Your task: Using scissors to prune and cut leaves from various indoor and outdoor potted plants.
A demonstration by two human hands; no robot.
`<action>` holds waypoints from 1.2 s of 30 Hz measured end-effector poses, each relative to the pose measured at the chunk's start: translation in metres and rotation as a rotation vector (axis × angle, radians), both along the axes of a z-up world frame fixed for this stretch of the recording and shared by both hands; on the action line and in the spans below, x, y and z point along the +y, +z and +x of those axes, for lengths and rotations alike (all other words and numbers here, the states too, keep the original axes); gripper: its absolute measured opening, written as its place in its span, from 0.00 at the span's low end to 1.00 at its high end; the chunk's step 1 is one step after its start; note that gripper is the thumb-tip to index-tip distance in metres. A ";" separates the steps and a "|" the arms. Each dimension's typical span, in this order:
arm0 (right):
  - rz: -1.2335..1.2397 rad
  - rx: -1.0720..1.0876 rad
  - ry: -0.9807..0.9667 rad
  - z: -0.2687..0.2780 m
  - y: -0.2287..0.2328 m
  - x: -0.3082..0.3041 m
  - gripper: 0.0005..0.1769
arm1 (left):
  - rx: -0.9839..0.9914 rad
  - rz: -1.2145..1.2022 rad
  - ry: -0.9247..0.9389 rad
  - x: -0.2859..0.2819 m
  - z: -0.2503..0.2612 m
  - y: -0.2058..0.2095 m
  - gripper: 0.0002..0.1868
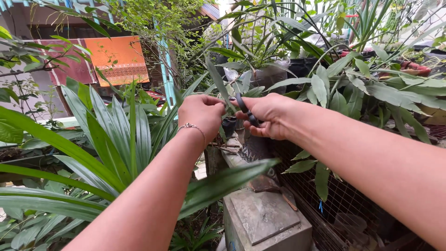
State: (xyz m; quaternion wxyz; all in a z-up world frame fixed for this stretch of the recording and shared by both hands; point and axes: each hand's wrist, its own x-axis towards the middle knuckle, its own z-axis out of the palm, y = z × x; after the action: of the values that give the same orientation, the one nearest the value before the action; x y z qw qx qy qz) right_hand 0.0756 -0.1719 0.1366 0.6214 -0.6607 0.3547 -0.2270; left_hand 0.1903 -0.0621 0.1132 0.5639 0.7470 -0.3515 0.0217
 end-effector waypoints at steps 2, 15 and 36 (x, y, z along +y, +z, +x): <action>-0.016 0.017 -0.001 0.005 -0.006 -0.014 0.10 | -0.002 0.013 0.016 0.004 0.003 -0.004 0.11; -0.394 0.263 -0.557 0.005 -0.034 -0.032 0.26 | -0.259 0.238 -0.044 0.034 0.026 -0.026 0.19; 0.350 -0.074 0.090 0.008 -0.032 0.003 0.09 | 0.585 -0.144 -0.218 -0.015 0.033 -0.009 0.16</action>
State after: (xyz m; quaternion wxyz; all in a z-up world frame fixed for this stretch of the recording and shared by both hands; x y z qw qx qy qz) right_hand 0.0837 -0.1690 0.1043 0.7490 -0.5490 0.3356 -0.1581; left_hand 0.2236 -0.0770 0.1039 0.6913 0.6378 -0.2501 -0.2297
